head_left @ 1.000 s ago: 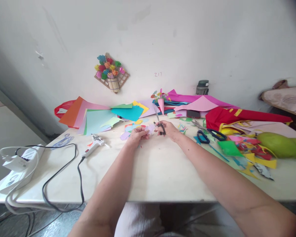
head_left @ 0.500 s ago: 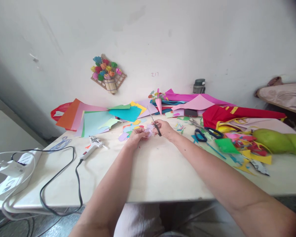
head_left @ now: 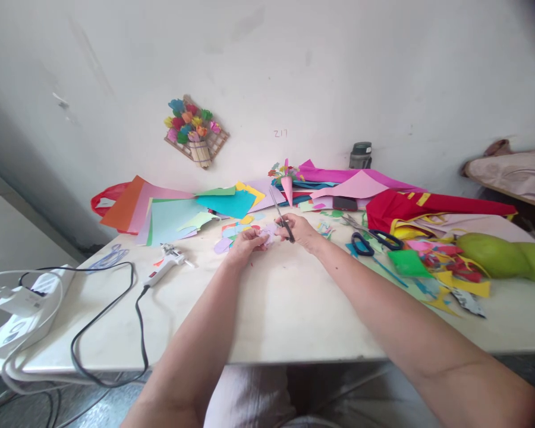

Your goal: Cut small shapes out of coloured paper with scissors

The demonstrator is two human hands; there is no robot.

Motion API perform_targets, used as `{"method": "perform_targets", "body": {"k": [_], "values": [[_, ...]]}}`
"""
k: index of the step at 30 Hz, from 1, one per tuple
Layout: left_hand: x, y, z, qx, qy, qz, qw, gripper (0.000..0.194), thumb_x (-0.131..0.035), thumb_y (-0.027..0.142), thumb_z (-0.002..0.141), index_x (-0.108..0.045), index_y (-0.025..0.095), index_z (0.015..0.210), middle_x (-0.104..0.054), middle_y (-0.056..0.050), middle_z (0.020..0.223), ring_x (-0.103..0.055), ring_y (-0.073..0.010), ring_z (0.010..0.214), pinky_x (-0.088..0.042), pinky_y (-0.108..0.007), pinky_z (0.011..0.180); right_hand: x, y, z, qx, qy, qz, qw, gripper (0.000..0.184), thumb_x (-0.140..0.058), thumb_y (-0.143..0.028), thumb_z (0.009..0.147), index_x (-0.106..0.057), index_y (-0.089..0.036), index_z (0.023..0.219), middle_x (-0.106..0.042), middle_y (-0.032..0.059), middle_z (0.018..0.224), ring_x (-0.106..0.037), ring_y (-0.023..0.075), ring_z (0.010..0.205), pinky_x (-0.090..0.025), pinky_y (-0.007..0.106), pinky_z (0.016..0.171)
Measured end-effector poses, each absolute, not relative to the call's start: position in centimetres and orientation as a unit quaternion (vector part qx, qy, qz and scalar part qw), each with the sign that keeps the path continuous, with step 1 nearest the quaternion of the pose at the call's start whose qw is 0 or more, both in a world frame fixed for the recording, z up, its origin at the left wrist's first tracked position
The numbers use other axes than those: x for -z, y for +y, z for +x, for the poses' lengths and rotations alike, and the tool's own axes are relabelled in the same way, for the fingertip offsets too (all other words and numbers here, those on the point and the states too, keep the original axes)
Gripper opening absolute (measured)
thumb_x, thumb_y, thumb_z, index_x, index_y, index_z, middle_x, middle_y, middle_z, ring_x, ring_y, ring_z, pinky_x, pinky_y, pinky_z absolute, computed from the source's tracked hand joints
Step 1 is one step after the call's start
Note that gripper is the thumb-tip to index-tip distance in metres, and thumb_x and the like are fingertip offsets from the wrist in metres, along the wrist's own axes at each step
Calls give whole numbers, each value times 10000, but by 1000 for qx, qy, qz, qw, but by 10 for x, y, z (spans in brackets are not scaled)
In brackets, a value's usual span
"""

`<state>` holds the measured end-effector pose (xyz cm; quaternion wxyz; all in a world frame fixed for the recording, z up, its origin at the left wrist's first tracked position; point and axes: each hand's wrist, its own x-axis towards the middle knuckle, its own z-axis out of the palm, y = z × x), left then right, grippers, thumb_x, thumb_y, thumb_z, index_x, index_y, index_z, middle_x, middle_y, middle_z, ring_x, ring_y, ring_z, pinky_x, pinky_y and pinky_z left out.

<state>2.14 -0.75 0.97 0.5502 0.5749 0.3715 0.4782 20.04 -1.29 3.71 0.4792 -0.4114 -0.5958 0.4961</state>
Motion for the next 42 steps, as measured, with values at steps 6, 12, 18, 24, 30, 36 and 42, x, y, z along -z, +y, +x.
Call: {"method": "perform_targets", "body": {"k": [6,12,18,24,30,36,42], "values": [[-7,-7,22,-447,381,591,554,271,-756,338,581,-583,143,656,-603,4,595,-535,-90,506,-430,-226,545,-33,-11,193,-501,-598,-389,490,327,-589,-94,538,-546,-147,858,-511,-87,511,-457,67,439,-378,199,459],[-9,-9,25,-472,373,553,577,272,-772,304,554,-575,136,638,-620,-12,647,-583,-122,607,-489,-272,636,-32,-10,188,-486,-560,-407,534,324,-566,-72,552,-535,-154,864,-510,-88,511,-481,76,454,-429,213,490],[-11,-8,22,-527,357,525,565,320,-790,313,531,-537,142,627,-621,-1,616,-606,-134,607,-509,-292,647,-35,-17,189,-491,-572,-449,479,318,-637,-101,608,-522,-158,899,-545,-61,523,-520,85,434,-316,160,367],[-9,-4,18,-549,372,505,553,336,-785,359,557,-556,130,647,-680,-61,699,-647,-151,620,-525,-305,688,-31,-8,207,-536,-633,-411,379,291,-697,-300,670,-538,-134,849,-576,-13,543,-531,83,419,-254,147,291],[-9,-3,15,-552,380,492,556,321,-773,344,590,-547,125,651,-691,-87,754,-664,-168,665,-531,-328,722,-36,-8,215,-522,-699,-397,286,319,-671,-418,701,-527,-136,741,-610,17,608,-560,84,442,-309,145,288],[-8,-2,14,-561,354,485,570,317,-784,327,574,-546,127,636,-660,-47,708,-677,-203,732,-527,-320,727,-41,-15,212,-508,-715,-415,243,298,-661,-393,727,-499,-143,712,-567,-15,538,-539,70,397,-283,132,283],[-9,-4,16,-568,345,467,583,311,-789,311,564,-536,132,597,-641,-44,638,-671,-207,735,-519,-339,755,-42,-18,207,-503,-710,-431,239,290,-666,-384,735,-508,-142,718,-551,-27,517,-503,57,359,-262,139,273]]}}
